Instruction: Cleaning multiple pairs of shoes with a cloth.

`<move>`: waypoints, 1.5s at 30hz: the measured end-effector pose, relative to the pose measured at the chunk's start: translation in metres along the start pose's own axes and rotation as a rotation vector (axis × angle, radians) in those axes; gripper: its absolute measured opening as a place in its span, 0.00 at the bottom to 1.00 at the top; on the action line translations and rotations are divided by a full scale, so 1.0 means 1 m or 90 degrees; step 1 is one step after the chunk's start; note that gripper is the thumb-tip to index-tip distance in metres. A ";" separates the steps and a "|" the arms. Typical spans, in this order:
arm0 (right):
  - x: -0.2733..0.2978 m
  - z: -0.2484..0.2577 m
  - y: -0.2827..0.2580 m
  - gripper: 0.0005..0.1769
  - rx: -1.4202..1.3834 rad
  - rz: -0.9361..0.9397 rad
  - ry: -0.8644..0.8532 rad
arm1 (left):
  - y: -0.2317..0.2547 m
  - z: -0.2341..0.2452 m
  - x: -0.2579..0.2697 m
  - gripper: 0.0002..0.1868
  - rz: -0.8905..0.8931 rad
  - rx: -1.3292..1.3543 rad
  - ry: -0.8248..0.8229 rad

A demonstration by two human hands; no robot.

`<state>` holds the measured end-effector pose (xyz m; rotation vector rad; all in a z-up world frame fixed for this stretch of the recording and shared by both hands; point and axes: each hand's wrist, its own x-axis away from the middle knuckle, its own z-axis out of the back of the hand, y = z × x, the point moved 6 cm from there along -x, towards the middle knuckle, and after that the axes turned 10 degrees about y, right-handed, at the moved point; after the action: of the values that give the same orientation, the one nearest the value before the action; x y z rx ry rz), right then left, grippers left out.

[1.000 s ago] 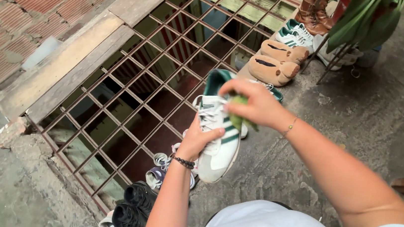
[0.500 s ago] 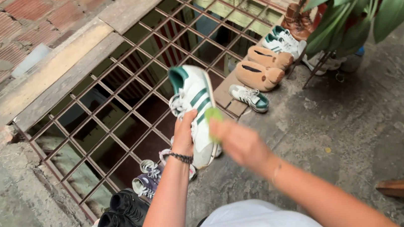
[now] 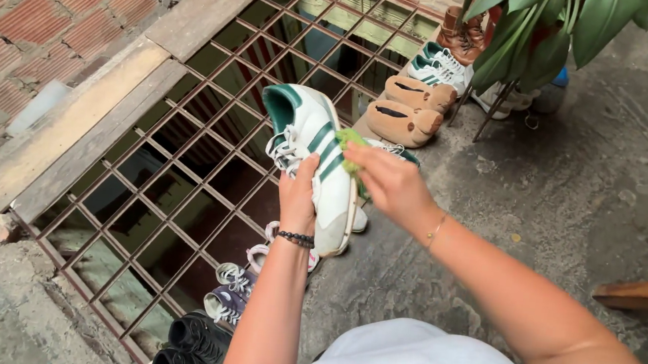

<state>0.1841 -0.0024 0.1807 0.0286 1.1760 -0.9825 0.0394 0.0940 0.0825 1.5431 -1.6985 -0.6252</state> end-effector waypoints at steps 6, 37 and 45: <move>0.011 0.007 -0.065 0.21 0.073 0.148 0.010 | 0.000 0.025 -0.026 0.17 -0.092 -0.003 0.072; -0.049 -0.037 0.028 0.30 0.663 0.245 -0.245 | -0.027 0.021 0.014 0.25 0.014 -0.148 -0.151; -0.007 -0.032 0.001 0.29 0.268 0.051 -0.112 | -0.043 0.039 -0.007 0.26 0.048 -0.095 -0.106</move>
<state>0.1606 0.0183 0.1724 0.3154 0.7871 -1.1225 0.0357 0.0896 0.0243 1.3490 -1.7803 -0.8402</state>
